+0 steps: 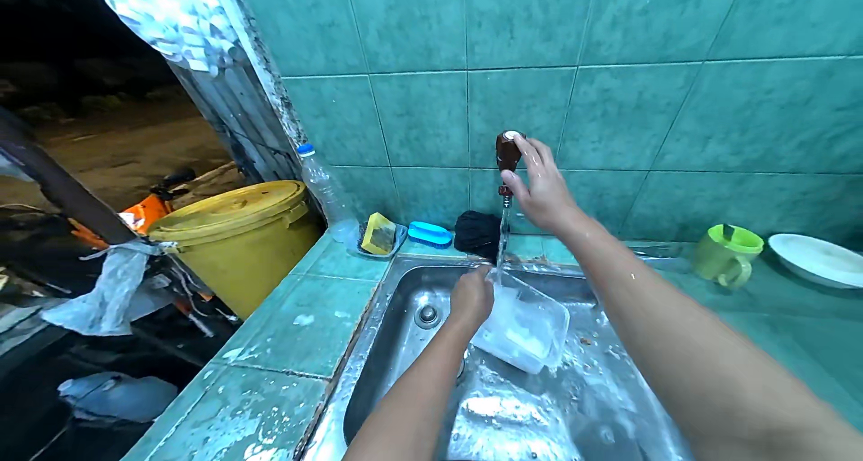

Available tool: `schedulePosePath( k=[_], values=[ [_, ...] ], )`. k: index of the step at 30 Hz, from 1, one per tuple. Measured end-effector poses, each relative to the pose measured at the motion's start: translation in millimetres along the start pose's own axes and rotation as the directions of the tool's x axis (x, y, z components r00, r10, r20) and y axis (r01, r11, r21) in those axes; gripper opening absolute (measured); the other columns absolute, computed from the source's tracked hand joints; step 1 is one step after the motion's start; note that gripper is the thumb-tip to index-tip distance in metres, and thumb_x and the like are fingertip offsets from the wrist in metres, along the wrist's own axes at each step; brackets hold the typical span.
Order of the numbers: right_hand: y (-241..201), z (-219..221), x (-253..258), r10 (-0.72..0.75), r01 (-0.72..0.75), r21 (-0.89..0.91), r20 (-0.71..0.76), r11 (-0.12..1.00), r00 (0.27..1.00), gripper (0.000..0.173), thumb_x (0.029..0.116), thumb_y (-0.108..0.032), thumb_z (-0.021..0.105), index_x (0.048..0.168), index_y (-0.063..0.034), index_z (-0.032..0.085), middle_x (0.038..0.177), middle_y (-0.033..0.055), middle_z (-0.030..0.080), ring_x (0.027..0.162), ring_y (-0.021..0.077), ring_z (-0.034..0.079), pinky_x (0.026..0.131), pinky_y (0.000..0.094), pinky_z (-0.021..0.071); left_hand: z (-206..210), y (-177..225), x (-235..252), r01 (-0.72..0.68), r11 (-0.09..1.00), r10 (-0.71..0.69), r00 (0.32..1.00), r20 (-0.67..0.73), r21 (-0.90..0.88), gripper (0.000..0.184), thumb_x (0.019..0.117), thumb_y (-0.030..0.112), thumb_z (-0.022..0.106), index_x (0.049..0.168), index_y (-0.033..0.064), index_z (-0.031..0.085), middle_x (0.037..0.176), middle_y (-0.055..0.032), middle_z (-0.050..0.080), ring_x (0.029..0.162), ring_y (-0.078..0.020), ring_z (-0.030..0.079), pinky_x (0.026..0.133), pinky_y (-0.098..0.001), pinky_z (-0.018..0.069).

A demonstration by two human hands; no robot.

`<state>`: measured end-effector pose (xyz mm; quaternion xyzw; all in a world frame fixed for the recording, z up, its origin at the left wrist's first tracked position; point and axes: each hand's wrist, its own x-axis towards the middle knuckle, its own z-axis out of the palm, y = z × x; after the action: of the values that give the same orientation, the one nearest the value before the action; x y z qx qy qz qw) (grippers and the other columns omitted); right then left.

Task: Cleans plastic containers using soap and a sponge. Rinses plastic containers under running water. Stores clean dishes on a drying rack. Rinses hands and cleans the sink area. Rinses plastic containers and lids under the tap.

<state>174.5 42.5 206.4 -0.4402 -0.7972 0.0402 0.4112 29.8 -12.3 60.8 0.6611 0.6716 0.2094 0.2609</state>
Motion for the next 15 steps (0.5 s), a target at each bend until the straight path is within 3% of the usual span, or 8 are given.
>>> schedulePosePath(
  k=[3,6,8,10,12,15],
  values=[
    [1.7,-9.8,44.5,0.005,0.001,-0.04,0.147,0.999,0.989,0.054,0.1066,-0.03,0.055,0.154,-0.0078,0.041,0.15,0.0243,0.046,0.129,0.0396,0.056,0.104,0.0558,0.0486,5.8,-8.7,3.5,0.013,0.999,-0.012,1.0,0.019,-0.046,0.034,0.1066,0.017,0.049,0.138,0.0084,0.06,0.123,-0.0185,0.068,0.114,-0.0337,0.066,0.099,-0.0545,0.0513],
    [-1.7,-12.4,65.9,0.071,-0.046,-0.117,0.211,0.992,0.975,0.05,0.1057,-0.04,0.056,0.141,-0.0045,0.054,0.126,0.0241,0.062,0.117,0.0402,0.062,0.099,0.0587,0.0493,7.4,-15.9,4.7,-0.032,0.994,0.034,0.999,0.014,-0.108,0.031,0.1069,0.014,0.047,0.132,0.0059,0.063,0.124,-0.0175,0.068,0.114,-0.0305,0.066,0.101,-0.0495,0.0512],
    [-8.8,-10.1,69.6,0.116,-0.078,-0.177,0.217,0.981,0.969,0.043,0.1059,-0.036,0.056,0.134,-0.0036,0.056,0.118,0.0243,0.064,0.111,0.0415,0.064,0.093,0.0592,0.0509,8.2,-18.0,4.2,-0.038,0.993,0.04,0.999,0.019,-0.114,0.03,0.1072,0.01,0.044,0.129,0.0046,0.064,0.122,-0.0188,0.068,0.114,-0.0308,0.066,0.101,-0.0486,0.051],
    [-9.8,-12.2,69.4,0.115,-0.052,-0.238,0.258,0.97,0.959,0.043,0.1071,-0.035,0.053,0.138,-0.0053,0.054,0.124,0.0243,0.06,0.115,0.0418,0.062,0.094,0.0599,0.0501,8.6,-20.1,5.0,-0.008,0.997,0.011,0.999,0.042,-0.074,0.031,0.1081,0.011,0.043,0.131,0.0057,0.064,0.123,-0.019,0.067,0.115,-0.0319,0.066,0.101,-0.0498,0.0506],
    [-5.6,-21.6,70.8,0.085,0.03,-0.336,0.323,0.941,0.943,0.049,0.1069,-0.044,0.051,0.143,-0.0102,0.052,0.127,0.0221,0.061,0.117,0.0414,0.062,0.093,0.0629,0.0498,8.9,-24.3,7.2,0.01,1.0,-0.009,0.996,0.087,-0.014,0.034,0.1084,0.014,0.043,0.136,0.0092,0.062,0.127,-0.0185,0.067,0.118,-0.0332,0.065,0.103,-0.053,0.0497],
    [-16.7,-30.1,71.9,0.125,0.064,-0.518,0.323,0.853,0.938,0.056,0.1038,-0.056,0.05,0.135,-0.0098,0.055,0.107,0.0216,0.069,0.105,0.0441,0.067,0.083,0.0636,0.051,12.9,-28.2,9.9,0.035,0.998,-0.042,0.991,0.124,0.057,0.039,0.1079,0.015,0.042,0.143,0.0159,0.058,0.134,-0.0155,0.065,0.124,-0.0318,0.063,0.104,-0.0538,0.0488]
  ],
)
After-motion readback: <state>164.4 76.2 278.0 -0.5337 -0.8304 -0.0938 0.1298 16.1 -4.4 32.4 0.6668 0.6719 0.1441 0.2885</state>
